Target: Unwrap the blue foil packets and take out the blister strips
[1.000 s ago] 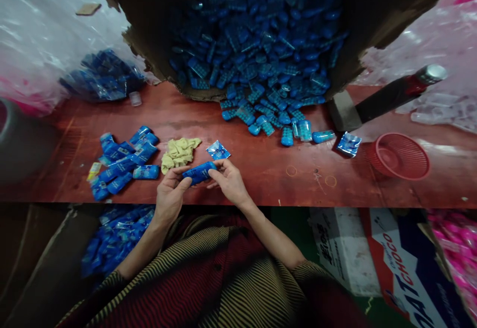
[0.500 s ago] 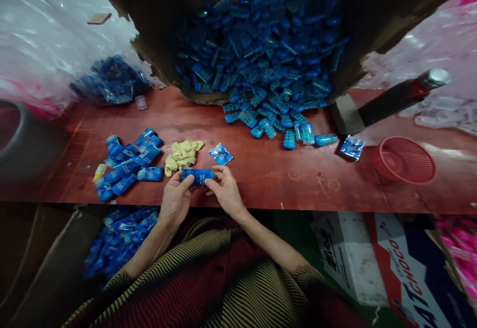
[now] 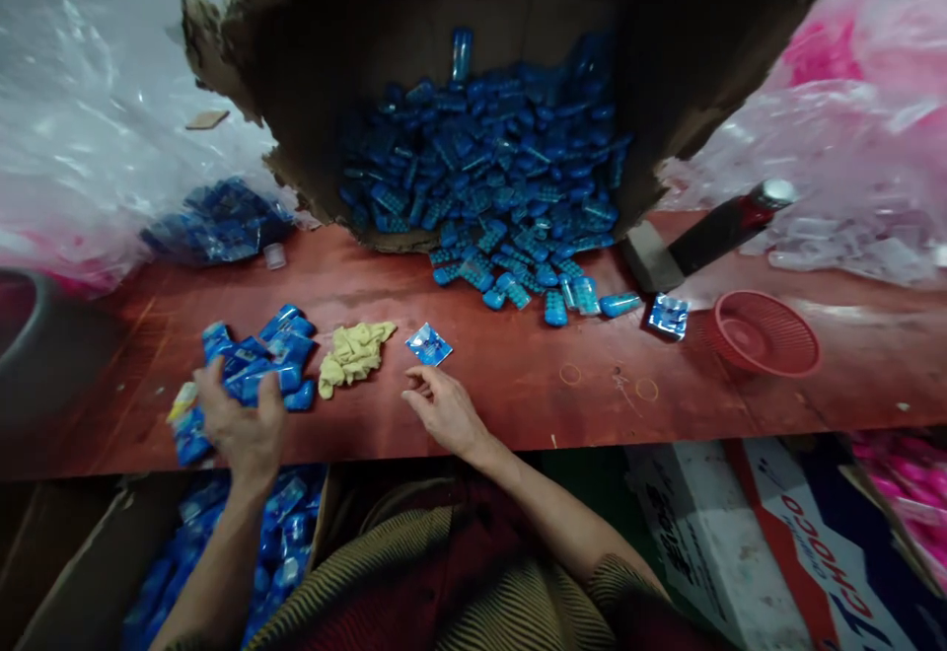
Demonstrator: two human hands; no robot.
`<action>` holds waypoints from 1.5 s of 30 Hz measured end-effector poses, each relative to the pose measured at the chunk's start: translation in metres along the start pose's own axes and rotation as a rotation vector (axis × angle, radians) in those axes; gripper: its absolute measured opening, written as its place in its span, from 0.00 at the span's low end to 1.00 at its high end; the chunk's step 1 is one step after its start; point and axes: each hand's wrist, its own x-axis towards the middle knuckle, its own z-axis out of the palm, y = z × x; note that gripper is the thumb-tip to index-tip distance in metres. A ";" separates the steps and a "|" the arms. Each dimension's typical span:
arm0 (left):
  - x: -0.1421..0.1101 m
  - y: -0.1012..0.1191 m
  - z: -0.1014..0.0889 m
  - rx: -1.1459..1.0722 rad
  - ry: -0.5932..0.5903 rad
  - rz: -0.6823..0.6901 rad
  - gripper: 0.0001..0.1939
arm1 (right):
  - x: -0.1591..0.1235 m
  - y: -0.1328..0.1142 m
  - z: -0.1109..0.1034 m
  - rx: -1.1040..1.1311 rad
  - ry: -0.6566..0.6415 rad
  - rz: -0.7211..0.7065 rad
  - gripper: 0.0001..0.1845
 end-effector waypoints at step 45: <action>-0.066 0.043 0.089 0.188 -0.348 0.233 0.22 | 0.092 0.033 -0.124 -1.143 -0.181 -0.271 0.19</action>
